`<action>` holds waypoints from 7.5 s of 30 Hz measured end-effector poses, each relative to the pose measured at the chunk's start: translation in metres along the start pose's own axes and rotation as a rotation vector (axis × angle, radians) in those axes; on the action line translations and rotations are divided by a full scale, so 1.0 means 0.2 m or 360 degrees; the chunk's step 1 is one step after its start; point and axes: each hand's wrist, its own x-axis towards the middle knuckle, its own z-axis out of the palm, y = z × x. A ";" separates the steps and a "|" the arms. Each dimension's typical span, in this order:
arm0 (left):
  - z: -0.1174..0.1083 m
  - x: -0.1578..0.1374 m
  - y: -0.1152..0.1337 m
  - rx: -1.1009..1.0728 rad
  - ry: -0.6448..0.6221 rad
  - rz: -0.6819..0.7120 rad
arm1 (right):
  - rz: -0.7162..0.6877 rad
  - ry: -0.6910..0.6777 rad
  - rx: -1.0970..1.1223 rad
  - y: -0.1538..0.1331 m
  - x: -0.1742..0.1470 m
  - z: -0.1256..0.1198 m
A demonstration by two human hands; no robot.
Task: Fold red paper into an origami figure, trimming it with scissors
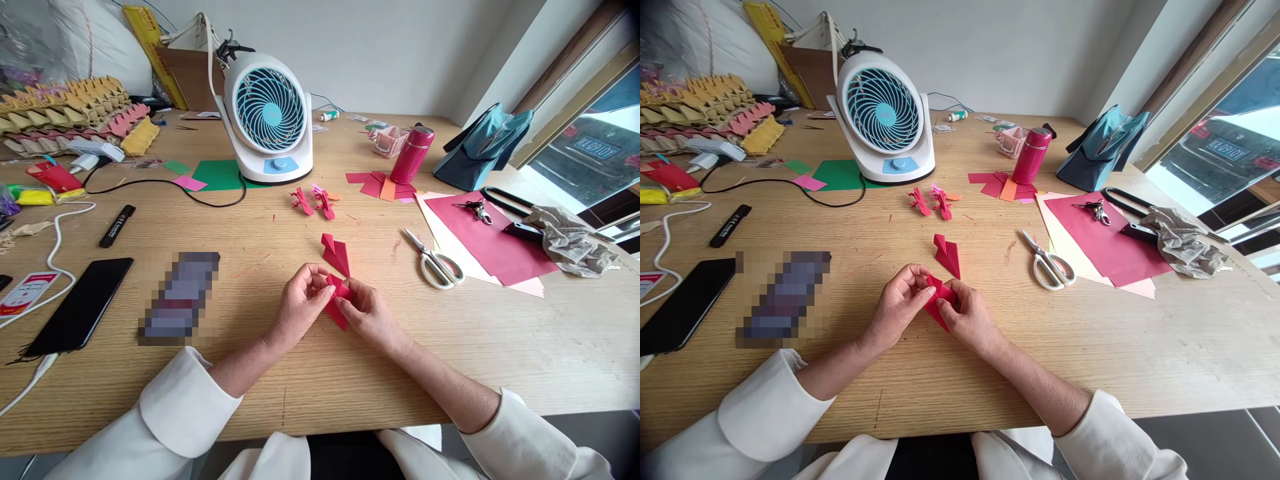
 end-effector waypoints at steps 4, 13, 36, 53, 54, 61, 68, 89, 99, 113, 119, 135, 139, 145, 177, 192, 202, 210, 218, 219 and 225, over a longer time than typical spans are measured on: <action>-0.01 0.01 0.01 0.0049 0.0033 0.0025 | -0.0035 0.0008 -0.0086 0.00 0.00 0.00; -0.04 0.01 0.02 0.0249 0.0025 0.0312 | -0.0054 -0.0039 -0.0025 0.01 0.00 0.00; -0.08 0.05 0.01 0.0199 -0.0252 0.0081 | -0.0077 -0.0001 -0.0229 -0.02 0.01 -0.08; -0.10 0.04 -0.02 0.1296 -0.0602 0.0704 | -0.0560 0.0030 -0.0985 -0.03 -0.04 -0.21; -0.10 0.04 -0.02 0.1314 -0.0608 0.0713 | -0.0578 0.0022 -0.0976 -0.03 -0.05 -0.22; -0.10 0.04 -0.05 0.1498 -0.0673 0.0761 | -0.0626 -0.0127 -0.1022 0.03 -0.05 -0.19; -0.12 0.03 -0.03 0.1601 -0.0673 0.0899 | -0.0656 -0.0138 -0.1181 0.07 -0.04 -0.14; -0.17 -0.01 -0.04 0.1440 -0.0568 0.0770 | -0.0535 -0.0165 -0.1209 0.03 -0.04 -0.11; -0.16 -0.02 -0.03 0.1439 -0.0517 0.0649 | -0.0477 -0.0115 -0.1224 0.03 -0.04 -0.08; -0.12 -0.03 -0.02 0.1476 -0.0361 0.0398 | -0.0430 -0.0111 -0.1214 0.01 -0.05 -0.08; -0.10 -0.02 -0.02 0.1564 -0.0337 0.0342 | -0.0434 -0.0108 -0.1215 0.02 -0.04 -0.08; -0.10 -0.03 -0.04 0.1679 -0.0337 0.0409 | -0.1129 -0.0579 -0.1542 0.04 -0.04 -0.24; -0.10 -0.03 -0.04 0.1675 -0.0335 0.0406 | -0.1172 -0.0581 -0.1563 0.01 -0.05 -0.24; -0.10 -0.02 -0.04 0.1669 -0.0340 0.0409 | -0.1181 -0.0574 -0.1600 0.00 -0.05 -0.23; -0.10 -0.03 -0.04 0.1748 -0.0374 0.0376 | -0.0535 -0.0200 -0.1160 0.02 -0.04 -0.13; -0.10 -0.02 -0.04 0.1624 -0.0370 0.0385 | -0.0411 -0.0156 -0.1185 0.01 -0.03 -0.09; -0.12 -0.01 -0.04 0.1611 -0.0413 0.0449 | -0.0528 -0.0255 -0.1121 0.02 -0.03 -0.12; -0.14 -0.01 -0.03 0.1541 -0.0475 0.0532 | -0.0593 -0.0191 -0.1137 0.05 -0.01 -0.12; -0.11 0.00 -0.05 0.1742 -0.0521 0.0572 | -0.0564 -0.0104 -0.1005 0.04 -0.02 -0.14; -0.11 0.01 -0.05 0.1750 -0.0528 0.0608 | -0.0561 -0.0088 -0.0993 0.03 -0.02 -0.15; -0.11 0.00 -0.05 0.1314 -0.0439 0.0679 | -0.0366 -0.0150 -0.0667 0.01 -0.01 -0.15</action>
